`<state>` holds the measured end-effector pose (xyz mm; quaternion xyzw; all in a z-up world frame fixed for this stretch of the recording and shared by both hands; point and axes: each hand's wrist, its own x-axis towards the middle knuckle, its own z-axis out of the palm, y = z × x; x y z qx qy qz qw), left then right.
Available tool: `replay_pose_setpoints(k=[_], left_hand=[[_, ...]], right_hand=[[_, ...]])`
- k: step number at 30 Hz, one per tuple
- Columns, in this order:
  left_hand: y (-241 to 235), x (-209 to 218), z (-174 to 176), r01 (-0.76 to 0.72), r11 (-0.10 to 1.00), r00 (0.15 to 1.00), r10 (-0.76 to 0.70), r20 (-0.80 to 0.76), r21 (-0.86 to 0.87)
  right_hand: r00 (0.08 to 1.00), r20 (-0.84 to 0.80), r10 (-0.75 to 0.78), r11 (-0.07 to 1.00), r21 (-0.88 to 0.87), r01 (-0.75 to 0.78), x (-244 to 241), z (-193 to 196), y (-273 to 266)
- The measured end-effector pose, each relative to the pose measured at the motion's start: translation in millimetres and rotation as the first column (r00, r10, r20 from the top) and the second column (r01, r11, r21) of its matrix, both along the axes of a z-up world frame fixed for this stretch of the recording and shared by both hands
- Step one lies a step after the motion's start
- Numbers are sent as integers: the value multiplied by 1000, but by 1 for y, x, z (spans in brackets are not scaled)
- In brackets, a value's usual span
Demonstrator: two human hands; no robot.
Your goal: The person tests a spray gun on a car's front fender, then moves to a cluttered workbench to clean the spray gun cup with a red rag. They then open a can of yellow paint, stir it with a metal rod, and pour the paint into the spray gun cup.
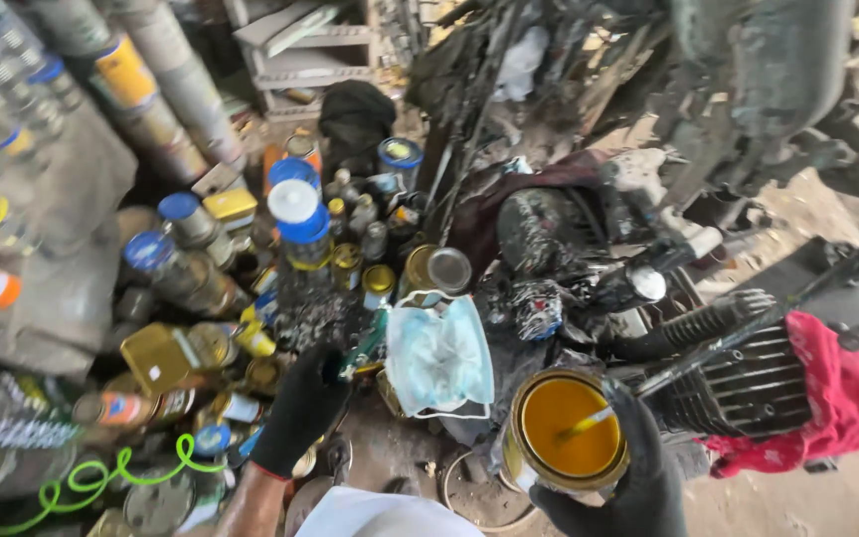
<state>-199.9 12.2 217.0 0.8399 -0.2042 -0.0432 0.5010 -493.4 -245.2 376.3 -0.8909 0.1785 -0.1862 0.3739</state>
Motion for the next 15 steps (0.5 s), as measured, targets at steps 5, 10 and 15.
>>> replay_pose_setpoints(k=[5, 10, 15], left_hand=[[42, -67, -16, -204, 978, 979, 203, -23, -34], [69, -119, -24, -312, 950, 948, 312, -65, 8], [93, -141, -27, -341, 940, 935, 342, -95, 26]], right_hand=[[948, 45, 316, 930, -214, -299, 76, 52, -27], [913, -8, 408, 887, -235, -398, 83, 29, -17], [849, -72, 523, 807, -279, -521, 94, 20, 9]])
